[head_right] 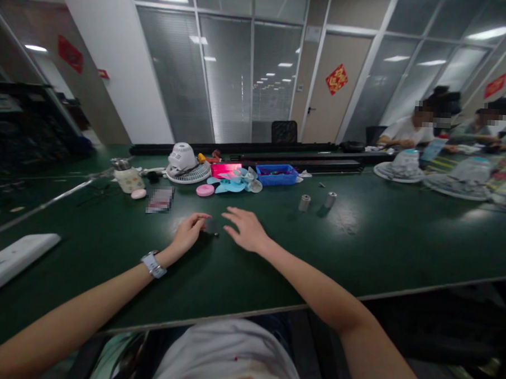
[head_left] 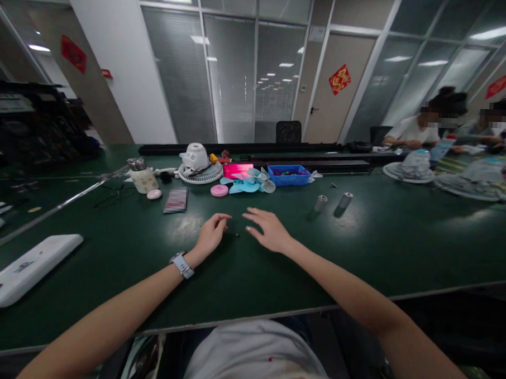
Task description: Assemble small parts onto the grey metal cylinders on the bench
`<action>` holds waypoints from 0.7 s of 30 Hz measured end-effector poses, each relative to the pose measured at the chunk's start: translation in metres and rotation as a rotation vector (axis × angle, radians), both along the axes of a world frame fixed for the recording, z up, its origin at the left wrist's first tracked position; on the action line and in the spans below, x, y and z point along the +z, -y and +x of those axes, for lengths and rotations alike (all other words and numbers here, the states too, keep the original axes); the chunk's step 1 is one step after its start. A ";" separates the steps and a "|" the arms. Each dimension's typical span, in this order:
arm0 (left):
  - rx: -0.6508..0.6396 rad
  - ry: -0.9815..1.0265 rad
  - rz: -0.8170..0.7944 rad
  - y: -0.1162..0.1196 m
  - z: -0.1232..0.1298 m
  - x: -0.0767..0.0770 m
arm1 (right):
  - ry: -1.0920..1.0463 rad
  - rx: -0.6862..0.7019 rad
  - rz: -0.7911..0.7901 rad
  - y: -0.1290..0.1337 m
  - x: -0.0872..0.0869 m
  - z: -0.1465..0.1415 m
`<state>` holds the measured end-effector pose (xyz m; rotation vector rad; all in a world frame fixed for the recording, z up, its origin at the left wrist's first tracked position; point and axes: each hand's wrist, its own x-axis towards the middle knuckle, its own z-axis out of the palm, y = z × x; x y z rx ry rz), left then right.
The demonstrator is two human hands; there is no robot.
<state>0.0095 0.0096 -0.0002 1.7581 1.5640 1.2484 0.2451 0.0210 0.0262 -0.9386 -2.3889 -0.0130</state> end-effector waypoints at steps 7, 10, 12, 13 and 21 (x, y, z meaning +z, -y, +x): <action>0.001 0.005 0.020 0.000 0.002 -0.003 | 0.041 0.242 -0.193 0.018 -0.021 -0.040; -0.002 -0.010 0.012 0.000 0.001 -0.002 | -0.010 0.211 -0.209 0.010 -0.018 -0.030; -0.004 -0.007 -0.001 0.001 0.002 -0.002 | -0.015 0.184 -0.191 0.001 -0.013 -0.020; -0.002 -0.005 -0.007 0.001 0.002 -0.001 | -0.022 0.155 -0.165 -0.004 -0.009 -0.013; -0.011 -0.020 -0.042 0.003 0.003 0.001 | -0.257 -0.507 0.188 -0.068 0.016 0.121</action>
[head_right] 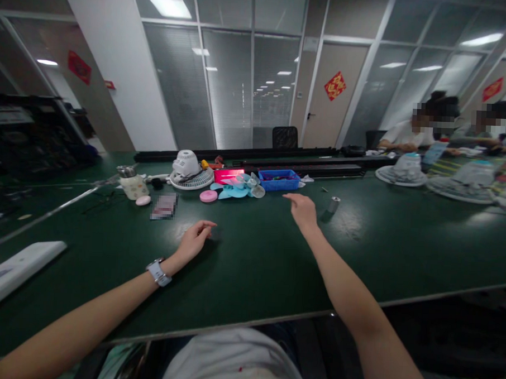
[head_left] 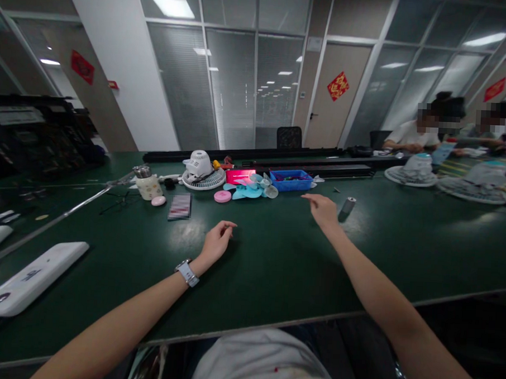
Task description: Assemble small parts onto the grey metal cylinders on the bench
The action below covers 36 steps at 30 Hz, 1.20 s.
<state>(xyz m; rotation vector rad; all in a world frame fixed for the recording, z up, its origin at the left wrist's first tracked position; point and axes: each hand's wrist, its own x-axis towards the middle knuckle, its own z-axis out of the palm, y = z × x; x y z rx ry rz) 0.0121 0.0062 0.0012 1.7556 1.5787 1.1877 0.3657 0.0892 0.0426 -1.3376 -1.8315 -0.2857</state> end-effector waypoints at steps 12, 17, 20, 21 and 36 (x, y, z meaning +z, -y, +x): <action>-0.026 -0.012 -0.006 0.000 0.001 0.000 | -0.016 -0.256 -0.075 -0.020 -0.012 0.048; -0.032 -0.011 -0.015 0.000 0.000 0.000 | -0.043 -0.280 -0.120 -0.018 -0.011 0.049; -0.032 -0.019 -0.005 0.001 0.000 0.001 | -0.052 -0.278 -0.133 -0.019 -0.011 0.050; -0.034 -0.021 -0.002 0.002 0.001 0.001 | -0.050 -0.269 -0.133 -0.020 -0.011 0.051; -0.055 -0.059 0.010 0.000 -0.002 -0.002 | -0.104 -0.180 -0.068 -0.032 -0.015 0.065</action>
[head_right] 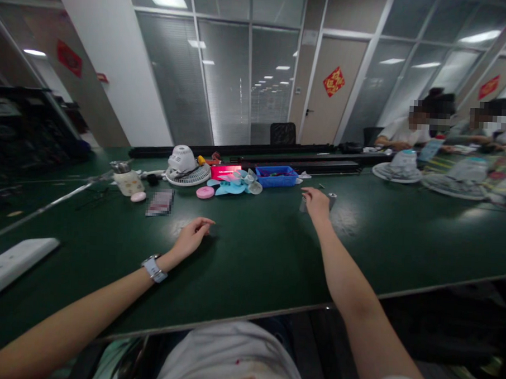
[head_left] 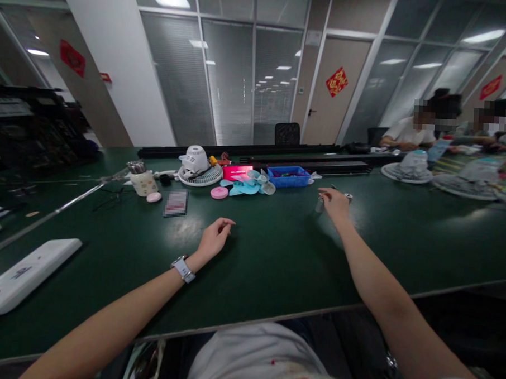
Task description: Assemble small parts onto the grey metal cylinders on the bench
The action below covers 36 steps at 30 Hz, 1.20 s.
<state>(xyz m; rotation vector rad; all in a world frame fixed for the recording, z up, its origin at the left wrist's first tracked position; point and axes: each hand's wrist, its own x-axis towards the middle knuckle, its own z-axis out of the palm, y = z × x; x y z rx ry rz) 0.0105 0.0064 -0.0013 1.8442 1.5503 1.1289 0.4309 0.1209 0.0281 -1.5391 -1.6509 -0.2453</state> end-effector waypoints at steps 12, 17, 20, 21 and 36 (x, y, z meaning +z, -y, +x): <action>-0.011 -0.013 -0.002 -0.001 -0.001 -0.001 | -0.106 -0.219 -0.154 0.003 -0.012 0.000; -0.032 0.016 0.008 0.006 0.003 0.007 | -0.195 -0.177 -0.181 0.000 -0.019 -0.017; -0.086 0.001 0.023 0.013 0.007 0.013 | -0.230 0.060 -0.168 0.023 -0.011 -0.069; -0.107 -0.008 0.035 0.015 0.009 0.015 | -0.236 0.181 -0.176 0.035 -0.008 -0.092; -0.232 -0.040 0.200 0.023 0.017 0.022 | -0.060 0.827 -0.309 0.128 -0.010 -0.204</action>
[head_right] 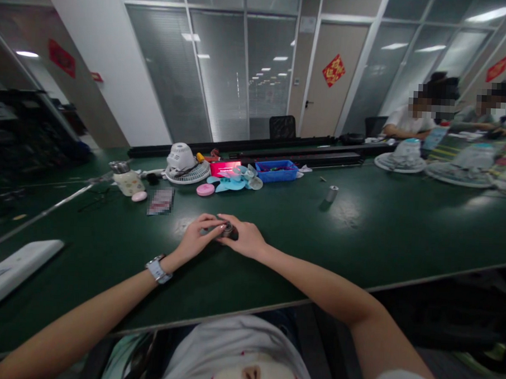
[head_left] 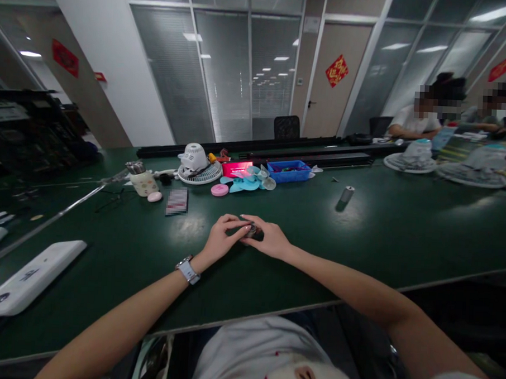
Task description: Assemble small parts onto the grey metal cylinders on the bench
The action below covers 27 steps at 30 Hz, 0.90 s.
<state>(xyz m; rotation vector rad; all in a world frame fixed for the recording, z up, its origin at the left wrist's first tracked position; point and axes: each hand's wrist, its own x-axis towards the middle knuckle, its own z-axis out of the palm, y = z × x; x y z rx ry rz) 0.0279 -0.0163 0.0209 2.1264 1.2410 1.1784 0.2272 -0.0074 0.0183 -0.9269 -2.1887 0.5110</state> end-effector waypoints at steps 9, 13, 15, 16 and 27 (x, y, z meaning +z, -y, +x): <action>0.040 -0.062 0.034 -0.001 0.002 0.014 | 0.081 0.007 0.019 0.002 0.003 -0.003; 0.169 0.042 0.005 -0.008 -0.003 0.012 | 0.074 -0.013 -0.022 0.004 0.002 -0.003; 0.206 0.053 -0.014 -0.013 -0.008 0.008 | 0.043 -0.024 -0.033 0.003 0.003 -0.002; 0.212 0.029 -0.033 -0.015 -0.011 0.005 | 0.023 -0.041 -0.034 0.000 0.004 0.001; 0.111 -0.233 -0.169 -0.019 -0.017 -0.012 | 0.118 -1.031 0.052 -0.092 0.031 0.147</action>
